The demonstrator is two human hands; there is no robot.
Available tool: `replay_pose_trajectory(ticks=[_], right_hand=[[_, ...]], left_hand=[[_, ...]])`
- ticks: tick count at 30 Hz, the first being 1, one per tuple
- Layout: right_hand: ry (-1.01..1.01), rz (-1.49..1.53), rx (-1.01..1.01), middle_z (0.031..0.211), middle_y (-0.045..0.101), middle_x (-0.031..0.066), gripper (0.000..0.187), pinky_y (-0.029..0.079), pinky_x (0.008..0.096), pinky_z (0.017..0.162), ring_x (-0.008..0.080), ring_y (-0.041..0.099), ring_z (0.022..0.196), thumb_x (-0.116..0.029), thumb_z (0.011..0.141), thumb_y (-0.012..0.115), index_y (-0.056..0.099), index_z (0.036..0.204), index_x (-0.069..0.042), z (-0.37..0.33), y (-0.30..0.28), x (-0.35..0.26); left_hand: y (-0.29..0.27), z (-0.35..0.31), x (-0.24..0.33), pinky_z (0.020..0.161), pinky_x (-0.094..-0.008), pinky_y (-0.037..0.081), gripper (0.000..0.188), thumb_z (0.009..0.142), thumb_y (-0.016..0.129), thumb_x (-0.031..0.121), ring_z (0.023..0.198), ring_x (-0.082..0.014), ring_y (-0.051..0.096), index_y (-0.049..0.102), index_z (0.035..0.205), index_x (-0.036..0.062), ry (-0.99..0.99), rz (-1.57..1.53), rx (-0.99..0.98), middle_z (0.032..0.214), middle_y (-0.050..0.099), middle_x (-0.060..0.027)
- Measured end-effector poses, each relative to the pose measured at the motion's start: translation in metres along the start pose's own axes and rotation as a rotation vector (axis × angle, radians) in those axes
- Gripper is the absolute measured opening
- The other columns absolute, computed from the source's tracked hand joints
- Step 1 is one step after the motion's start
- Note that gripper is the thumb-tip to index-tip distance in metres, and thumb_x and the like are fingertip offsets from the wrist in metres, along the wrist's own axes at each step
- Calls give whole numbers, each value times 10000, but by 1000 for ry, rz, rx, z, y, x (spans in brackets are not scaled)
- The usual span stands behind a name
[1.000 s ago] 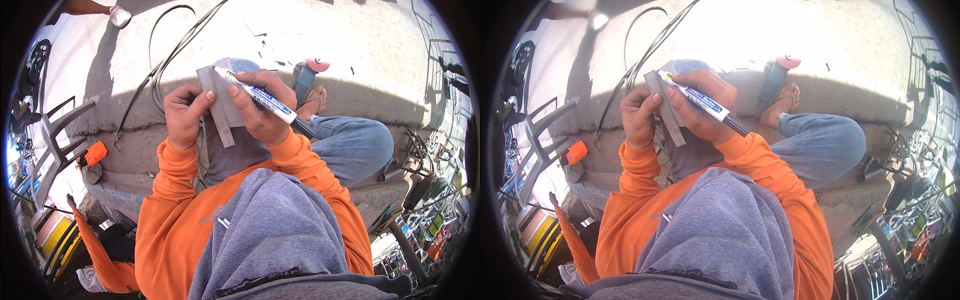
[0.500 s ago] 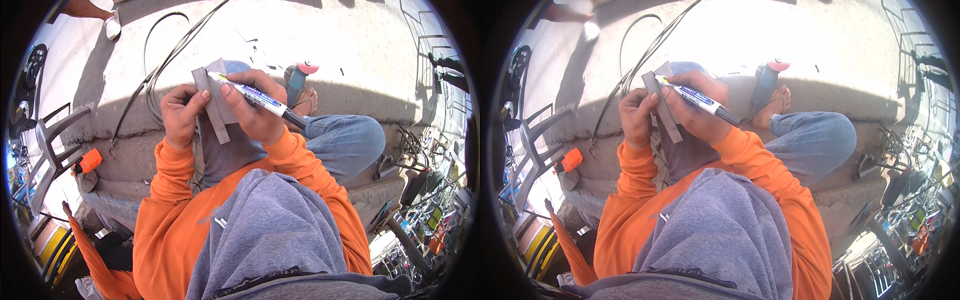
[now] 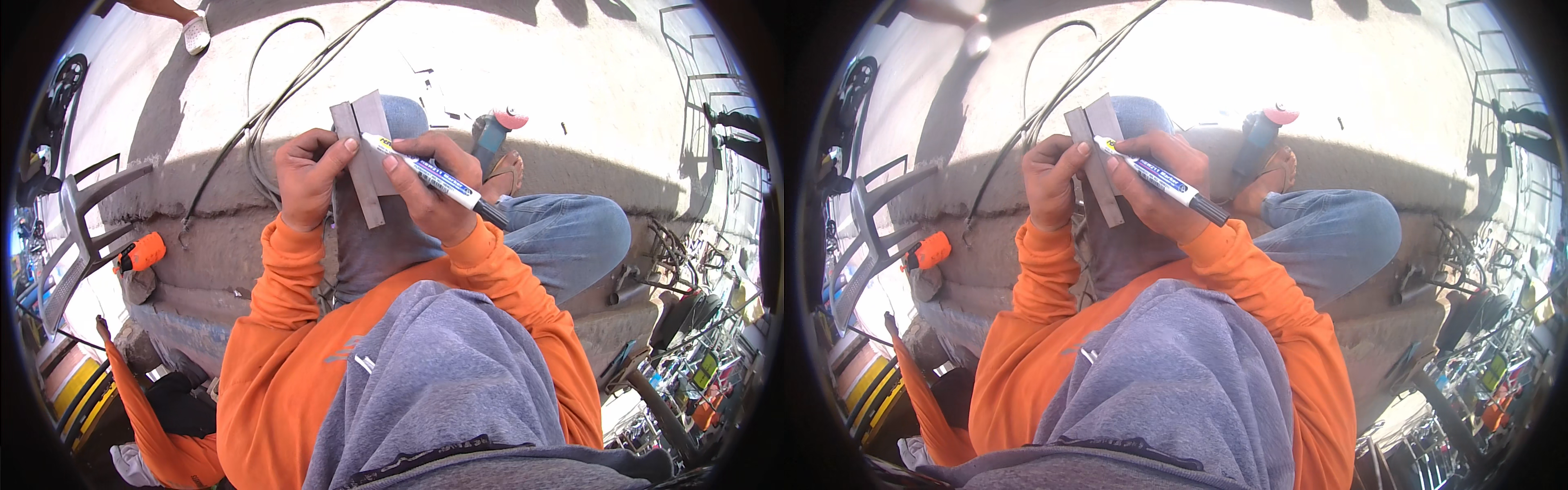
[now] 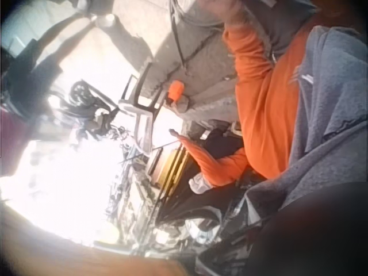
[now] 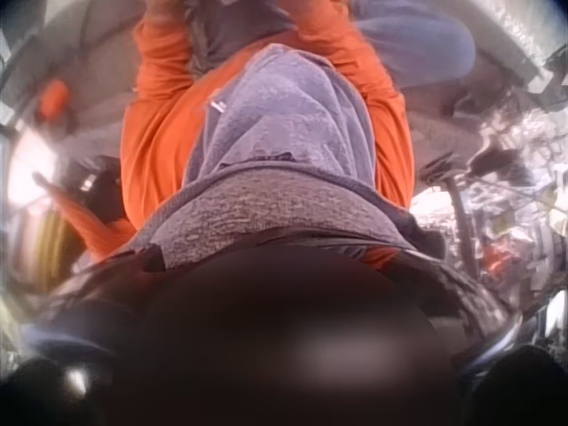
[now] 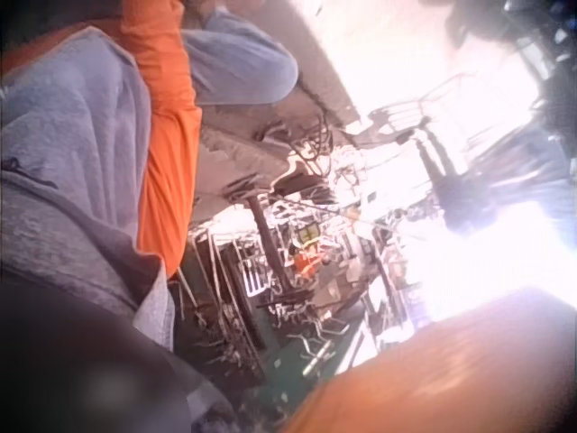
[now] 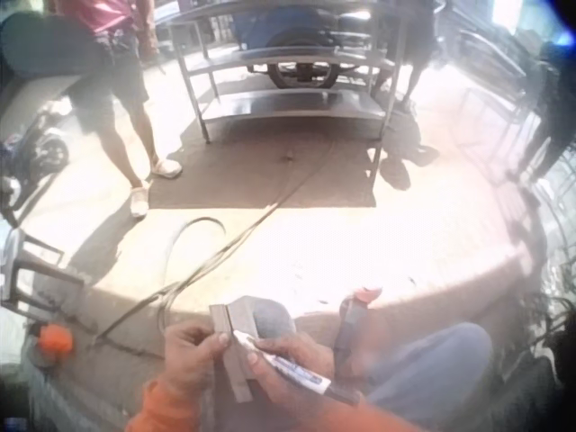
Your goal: The person sits on the ground and repeatedly marks small rectangular metal pieces with a white marker. They hold each piece in one hand, draw a line, and place it down, continuing the process for multiple pieces.
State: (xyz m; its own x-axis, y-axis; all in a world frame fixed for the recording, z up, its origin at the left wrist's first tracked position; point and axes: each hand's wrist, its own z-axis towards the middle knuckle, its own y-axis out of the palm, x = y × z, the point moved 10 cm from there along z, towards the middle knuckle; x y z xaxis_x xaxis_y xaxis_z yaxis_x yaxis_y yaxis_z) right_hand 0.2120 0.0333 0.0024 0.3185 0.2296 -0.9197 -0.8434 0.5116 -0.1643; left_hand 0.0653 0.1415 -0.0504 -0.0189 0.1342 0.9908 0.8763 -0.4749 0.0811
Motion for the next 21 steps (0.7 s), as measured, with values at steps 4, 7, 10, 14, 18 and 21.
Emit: replay_pose_trajectory(ticks=[4, 7, 10, 14, 18, 21], right_hand=[[9, -107, -164, 696, 634, 58, 119, 427, 330, 607, 210, 560, 611, -64, 745, 743, 658, 826, -53, -52, -7, -1], [40, 38, -42, 713, 613, 101, 152, 434, 305, 595, 189, 543, 620, -76, 791, 723, 624, 893, -24, -78, -28, -6], [99, 125, 166, 904, 634, 147, 291, 534, 327, 669, 201, 614, 769, -213, 934, 611, 555, 1103, 17, -66, -51, -9], [211, 144, 151, 1070, 653, 198, 323, 528, 333, 764, 223, 652, 841, -220, 1007, 492, 481, 1232, 11, 18, -58, -13], [103, 174, -183, 1050, 654, 143, 298, 508, 304, 830, 184, 629, 940, -38, 896, 644, 496, 1154, -34, 84, -31, -42], [29, 200, -66, 975, 650, 80, 316, 482, 267, 790, 129, 590, 870, 31, 808, 718, 543, 1060, -46, 113, -41, -51]], left_hand=[[-4, -1, -5, 543, -202, 386, 150, 828, 737, 93, 606, -35, 502, 663, 770, -25, 33, -29, -7, 669, 609, 9], [-2, -2, 1, 568, -211, 410, 162, 830, 730, 106, 626, -51, 518, 676, 773, -36, 48, -46, 8, 682, 628, 5], [1, -1, 11, 586, -221, 435, 168, 826, 734, 122, 635, -53, 529, 686, 812, -37, -16, -99, 15, 712, 644, -12], [17, 7, 49, 559, -207, 445, 175, 836, 737, 136, 616, -56, 558, 684, 854, -29, 60, -309, -49, 712, 647, -27], [47, 19, 96, 524, -213, 455, 198, 849, 721, 148, 595, -73, 578, 686, 881, -45, 253, -325, -137, 707, 656, -46], [44, 41, 99, 547, -233, 504, 198, 876, 687, 148, 596, -95, 606, 695, 884, -50, 210, -230, -45, 706, 667, -66]])
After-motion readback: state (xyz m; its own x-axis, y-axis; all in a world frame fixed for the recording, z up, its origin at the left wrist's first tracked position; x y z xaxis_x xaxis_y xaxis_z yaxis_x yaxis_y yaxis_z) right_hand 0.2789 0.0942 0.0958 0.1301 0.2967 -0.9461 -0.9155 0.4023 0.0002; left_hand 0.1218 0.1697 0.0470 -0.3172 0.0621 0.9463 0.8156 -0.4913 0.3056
